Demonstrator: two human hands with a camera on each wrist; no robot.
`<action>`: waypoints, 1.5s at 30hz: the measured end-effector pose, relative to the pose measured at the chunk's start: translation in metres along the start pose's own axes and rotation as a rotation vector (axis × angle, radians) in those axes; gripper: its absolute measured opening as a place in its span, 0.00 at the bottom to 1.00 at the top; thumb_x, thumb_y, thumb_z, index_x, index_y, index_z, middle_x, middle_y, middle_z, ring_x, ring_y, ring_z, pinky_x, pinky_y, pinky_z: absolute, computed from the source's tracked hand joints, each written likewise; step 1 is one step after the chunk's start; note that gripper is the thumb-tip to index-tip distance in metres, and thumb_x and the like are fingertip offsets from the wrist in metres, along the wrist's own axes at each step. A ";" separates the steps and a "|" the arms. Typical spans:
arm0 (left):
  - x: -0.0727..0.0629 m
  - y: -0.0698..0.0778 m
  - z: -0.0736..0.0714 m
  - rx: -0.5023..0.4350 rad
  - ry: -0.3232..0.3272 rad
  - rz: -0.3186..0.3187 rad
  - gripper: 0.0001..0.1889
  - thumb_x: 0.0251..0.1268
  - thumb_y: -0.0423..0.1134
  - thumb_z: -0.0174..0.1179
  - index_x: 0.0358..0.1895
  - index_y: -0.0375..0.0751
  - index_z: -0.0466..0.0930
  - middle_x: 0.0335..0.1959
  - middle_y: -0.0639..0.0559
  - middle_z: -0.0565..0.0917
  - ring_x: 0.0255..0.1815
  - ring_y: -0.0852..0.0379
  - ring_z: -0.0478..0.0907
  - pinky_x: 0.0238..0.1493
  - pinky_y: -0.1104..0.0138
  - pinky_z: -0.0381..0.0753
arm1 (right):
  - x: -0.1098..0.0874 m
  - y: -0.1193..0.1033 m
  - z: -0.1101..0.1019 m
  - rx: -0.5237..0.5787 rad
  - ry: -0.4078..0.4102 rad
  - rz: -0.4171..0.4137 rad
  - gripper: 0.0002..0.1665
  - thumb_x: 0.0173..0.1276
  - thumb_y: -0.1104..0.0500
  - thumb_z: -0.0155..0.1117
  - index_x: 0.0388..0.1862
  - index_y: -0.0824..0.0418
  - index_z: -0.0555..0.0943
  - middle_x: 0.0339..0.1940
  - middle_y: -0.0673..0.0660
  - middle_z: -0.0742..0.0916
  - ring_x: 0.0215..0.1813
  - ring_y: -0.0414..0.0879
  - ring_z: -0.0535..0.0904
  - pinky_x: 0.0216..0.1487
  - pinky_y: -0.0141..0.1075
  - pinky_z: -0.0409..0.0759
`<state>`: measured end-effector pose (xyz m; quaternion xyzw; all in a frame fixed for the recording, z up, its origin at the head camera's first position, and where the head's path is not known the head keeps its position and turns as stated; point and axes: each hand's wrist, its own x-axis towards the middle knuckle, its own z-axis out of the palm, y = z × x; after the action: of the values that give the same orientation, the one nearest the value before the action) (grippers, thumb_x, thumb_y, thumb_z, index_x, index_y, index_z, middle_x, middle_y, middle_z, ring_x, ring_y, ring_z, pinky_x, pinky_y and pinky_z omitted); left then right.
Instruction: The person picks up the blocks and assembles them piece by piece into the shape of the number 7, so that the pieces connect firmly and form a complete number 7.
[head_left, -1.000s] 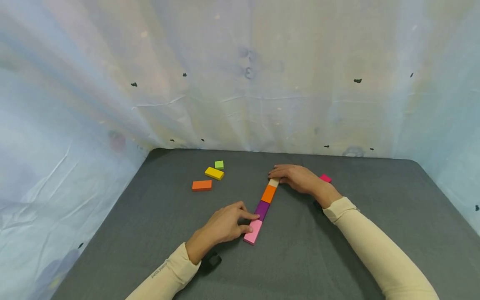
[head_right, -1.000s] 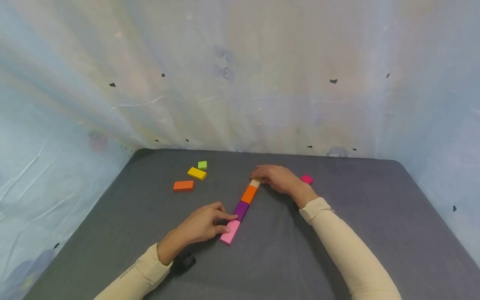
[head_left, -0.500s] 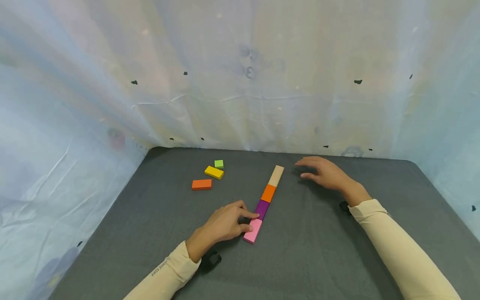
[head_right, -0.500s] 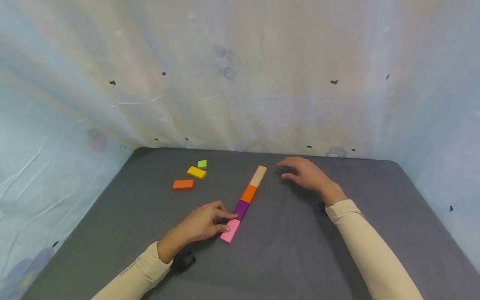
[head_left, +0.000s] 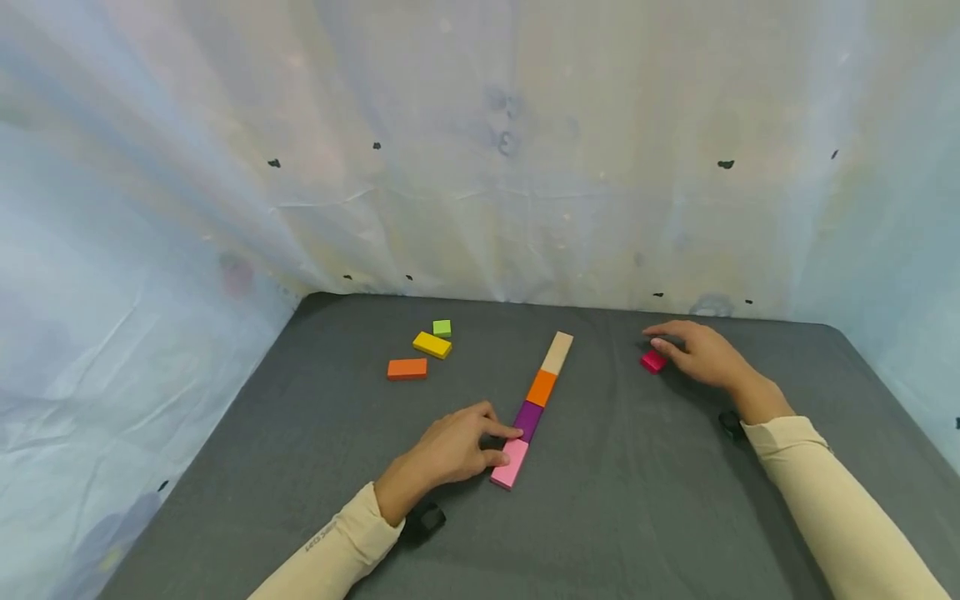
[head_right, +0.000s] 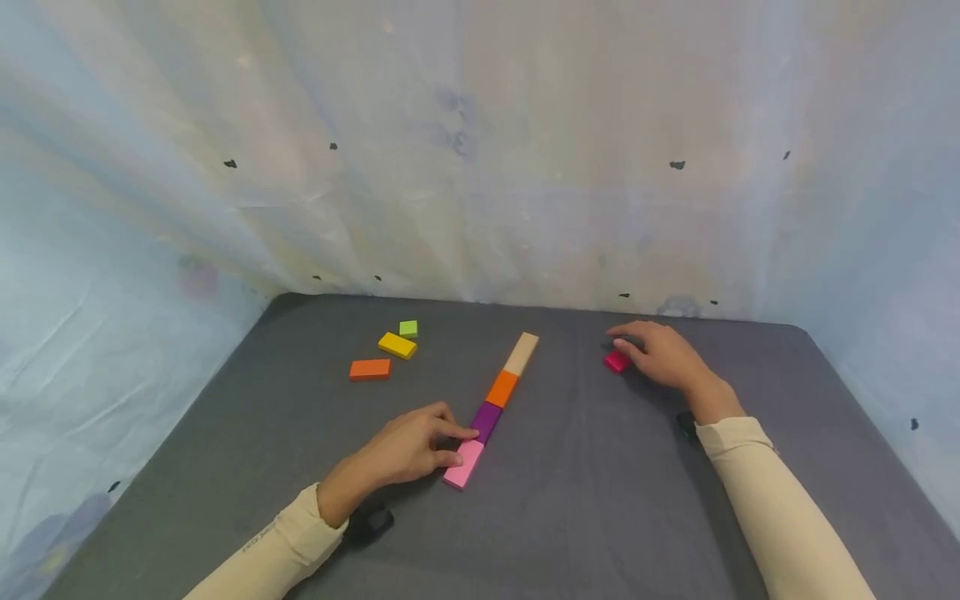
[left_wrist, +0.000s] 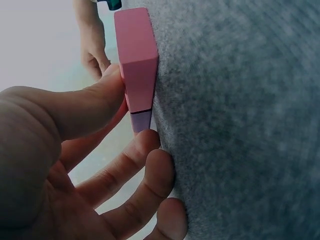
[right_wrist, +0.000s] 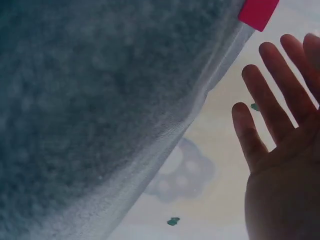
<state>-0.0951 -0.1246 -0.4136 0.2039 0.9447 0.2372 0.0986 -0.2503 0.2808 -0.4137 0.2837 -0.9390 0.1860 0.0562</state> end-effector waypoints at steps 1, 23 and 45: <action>0.000 0.000 0.001 -0.002 -0.003 0.001 0.21 0.61 0.50 0.69 0.59 0.66 0.83 0.40 0.61 0.77 0.31 0.63 0.68 0.31 0.69 0.66 | -0.001 0.000 0.001 -0.001 -0.005 0.007 0.22 0.76 0.50 0.57 0.63 0.59 0.80 0.63 0.65 0.82 0.64 0.65 0.75 0.62 0.62 0.70; 0.001 0.000 0.000 -0.001 -0.014 -0.007 0.21 0.62 0.49 0.69 0.59 0.67 0.82 0.41 0.61 0.76 0.32 0.62 0.68 0.31 0.69 0.65 | -0.012 -0.001 0.004 -0.028 -0.032 0.148 0.28 0.68 0.38 0.65 0.55 0.57 0.85 0.53 0.60 0.88 0.55 0.58 0.81 0.56 0.59 0.74; 0.000 0.002 0.000 0.015 -0.015 -0.017 0.21 0.62 0.50 0.69 0.59 0.67 0.82 0.41 0.62 0.76 0.33 0.63 0.69 0.33 0.69 0.65 | -0.012 -0.006 0.006 -0.040 -0.069 0.151 0.34 0.64 0.36 0.67 0.58 0.59 0.83 0.44 0.54 0.88 0.43 0.47 0.83 0.47 0.51 0.78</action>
<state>-0.0945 -0.1235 -0.4124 0.1983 0.9474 0.2276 0.1061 -0.2374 0.2798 -0.4201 0.2173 -0.9626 0.1612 0.0155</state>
